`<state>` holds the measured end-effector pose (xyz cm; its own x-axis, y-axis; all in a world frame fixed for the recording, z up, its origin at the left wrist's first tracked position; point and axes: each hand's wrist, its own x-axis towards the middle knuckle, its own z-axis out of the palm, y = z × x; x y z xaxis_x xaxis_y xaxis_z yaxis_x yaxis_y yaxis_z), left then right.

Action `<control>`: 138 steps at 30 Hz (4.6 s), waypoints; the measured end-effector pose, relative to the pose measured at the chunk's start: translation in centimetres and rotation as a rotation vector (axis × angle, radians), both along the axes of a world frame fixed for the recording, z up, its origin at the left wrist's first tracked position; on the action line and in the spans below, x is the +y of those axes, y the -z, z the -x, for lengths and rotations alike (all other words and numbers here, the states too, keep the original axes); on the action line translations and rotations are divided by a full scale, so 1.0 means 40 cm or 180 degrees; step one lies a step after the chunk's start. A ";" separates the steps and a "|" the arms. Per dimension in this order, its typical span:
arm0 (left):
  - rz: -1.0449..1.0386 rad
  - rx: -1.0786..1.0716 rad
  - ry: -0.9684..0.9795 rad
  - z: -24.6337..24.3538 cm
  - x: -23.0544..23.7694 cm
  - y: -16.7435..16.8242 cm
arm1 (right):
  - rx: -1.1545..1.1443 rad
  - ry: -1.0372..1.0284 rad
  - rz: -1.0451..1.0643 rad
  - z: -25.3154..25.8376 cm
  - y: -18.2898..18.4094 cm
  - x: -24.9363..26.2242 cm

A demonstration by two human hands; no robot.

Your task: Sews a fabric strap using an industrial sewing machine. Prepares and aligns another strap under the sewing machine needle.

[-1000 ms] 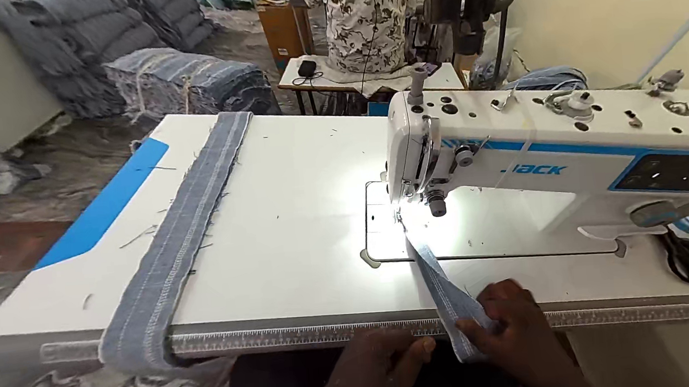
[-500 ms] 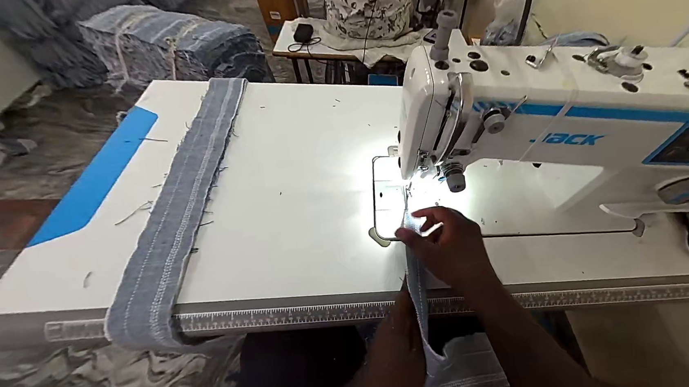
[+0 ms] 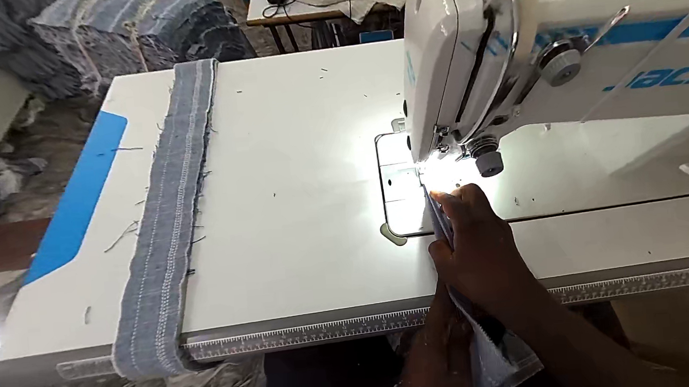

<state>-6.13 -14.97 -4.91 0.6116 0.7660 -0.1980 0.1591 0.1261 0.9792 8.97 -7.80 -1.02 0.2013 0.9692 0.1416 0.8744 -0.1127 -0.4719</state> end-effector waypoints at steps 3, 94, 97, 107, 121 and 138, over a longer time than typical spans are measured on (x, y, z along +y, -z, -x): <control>0.0177 -0.0080 0.0032 0.000 0.002 -0.001 | -0.0011 -0.0022 0.0077 -0.003 -0.004 -0.005; 0.0070 -0.0030 0.0117 0.013 0.001 0.017 | 0.0038 -0.0009 0.0106 -0.006 -0.001 -0.011; 0.0059 -0.0068 0.0048 0.013 -0.002 0.016 | 0.0046 0.0010 0.0116 -0.005 -0.002 -0.012; 0.0064 -0.0087 -0.0036 0.016 -0.006 0.016 | 0.0032 -0.0005 0.0072 -0.004 -0.002 -0.016; -0.0030 0.0049 0.0048 0.017 -0.002 0.021 | -0.0004 -0.0033 0.0060 -0.001 -0.001 -0.022; -0.0071 -0.0119 -0.0032 0.010 -0.008 0.027 | -0.0066 -0.0058 0.0008 -0.003 0.003 -0.025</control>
